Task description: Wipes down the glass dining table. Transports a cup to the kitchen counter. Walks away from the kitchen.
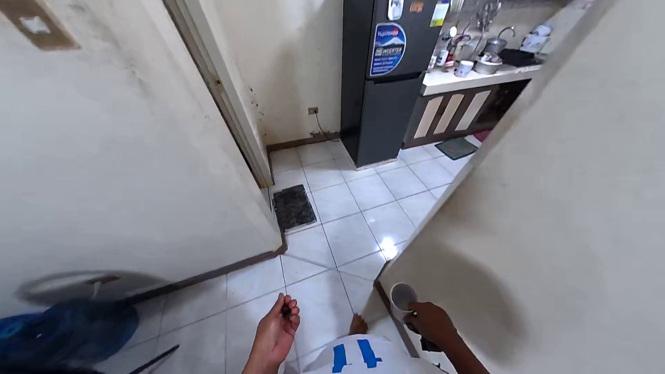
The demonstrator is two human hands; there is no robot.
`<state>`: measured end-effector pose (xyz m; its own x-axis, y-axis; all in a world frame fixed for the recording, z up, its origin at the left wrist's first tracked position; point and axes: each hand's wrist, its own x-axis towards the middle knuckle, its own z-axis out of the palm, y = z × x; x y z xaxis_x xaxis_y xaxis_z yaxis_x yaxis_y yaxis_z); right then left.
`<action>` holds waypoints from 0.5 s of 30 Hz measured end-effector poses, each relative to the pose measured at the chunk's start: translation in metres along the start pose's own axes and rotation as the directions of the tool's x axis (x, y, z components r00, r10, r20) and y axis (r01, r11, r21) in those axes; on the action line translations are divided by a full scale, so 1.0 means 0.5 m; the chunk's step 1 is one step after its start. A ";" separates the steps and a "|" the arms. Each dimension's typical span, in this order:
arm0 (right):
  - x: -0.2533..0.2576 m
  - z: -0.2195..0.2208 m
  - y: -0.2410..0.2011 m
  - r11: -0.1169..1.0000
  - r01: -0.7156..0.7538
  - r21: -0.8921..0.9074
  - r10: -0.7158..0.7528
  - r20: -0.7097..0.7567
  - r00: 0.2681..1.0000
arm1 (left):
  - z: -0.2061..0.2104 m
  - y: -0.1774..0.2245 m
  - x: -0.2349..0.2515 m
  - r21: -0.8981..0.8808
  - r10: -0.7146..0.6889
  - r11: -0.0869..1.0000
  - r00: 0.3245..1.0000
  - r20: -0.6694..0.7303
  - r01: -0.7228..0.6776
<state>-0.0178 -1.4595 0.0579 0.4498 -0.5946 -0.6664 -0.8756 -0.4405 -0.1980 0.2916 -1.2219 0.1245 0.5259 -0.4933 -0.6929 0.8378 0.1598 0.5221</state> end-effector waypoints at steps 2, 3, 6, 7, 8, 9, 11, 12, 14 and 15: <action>0.093 -0.075 -0.040 0.997 0.073 -0.033 -0.072 0.031 0.997 | 0.042 0.026 0.065 -0.056 -0.011 0.998 1.000 -0.010 0.011; 0.138 -0.112 -0.062 0.993 0.109 -0.050 -0.107 0.038 0.994 | 0.063 0.040 0.099 -0.078 -0.022 0.997 1.000 -0.013 0.021; 0.250 -0.208 -0.126 0.980 0.172 -0.100 -0.165 0.079 0.983 | 0.118 0.081 0.182 -0.115 -0.062 0.992 0.998 -0.031 0.059; 0.291 -0.236 -0.144 0.977 0.190 -0.098 -0.183 0.078 0.980 | 0.135 0.097 0.210 -0.118 -0.070 0.991 0.997 -0.030 0.066; 0.332 -0.264 -0.163 0.975 0.204 -0.088 -0.197 0.078 0.977 | 0.150 0.116 0.242 -0.115 -0.079 0.990 0.997 -0.026 0.075; 0.374 -0.291 -0.180 0.974 0.212 -0.074 -0.207 0.077 0.975 | 0.164 0.135 0.279 -0.108 -0.089 0.990 0.996 -0.021 0.086; 0.450 -0.331 -0.204 0.977 0.209 -0.039 -0.206 0.077 0.976 | 0.188 0.165 0.359 -0.100 -0.106 0.990 0.994 -0.030 0.102; 0.484 -0.346 -0.215 0.980 0.197 -0.023 -0.195 0.073 0.978 | 0.200 0.185 0.402 -0.083 -0.119 0.990 0.992 -0.042 0.115; 0.553 -0.386 -0.229 0.988 0.156 0.018 -0.157 0.047 0.987 | 0.249 0.235 0.496 -0.020 -0.133 0.991 0.990 -0.039 0.133; 0.584 -0.405 -0.231 0.991 0.128 0.044 -0.130 0.033 0.991 | 0.284 0.262 0.538 0.028 -0.130 0.991 0.991 -0.031 0.131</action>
<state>0.2502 -1.7186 0.0317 0.5535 -0.5100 -0.6584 -0.8177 -0.4829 -0.3134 0.5221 -1.4550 0.0769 0.4167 -0.4828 -0.7702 0.8951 0.0699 0.4404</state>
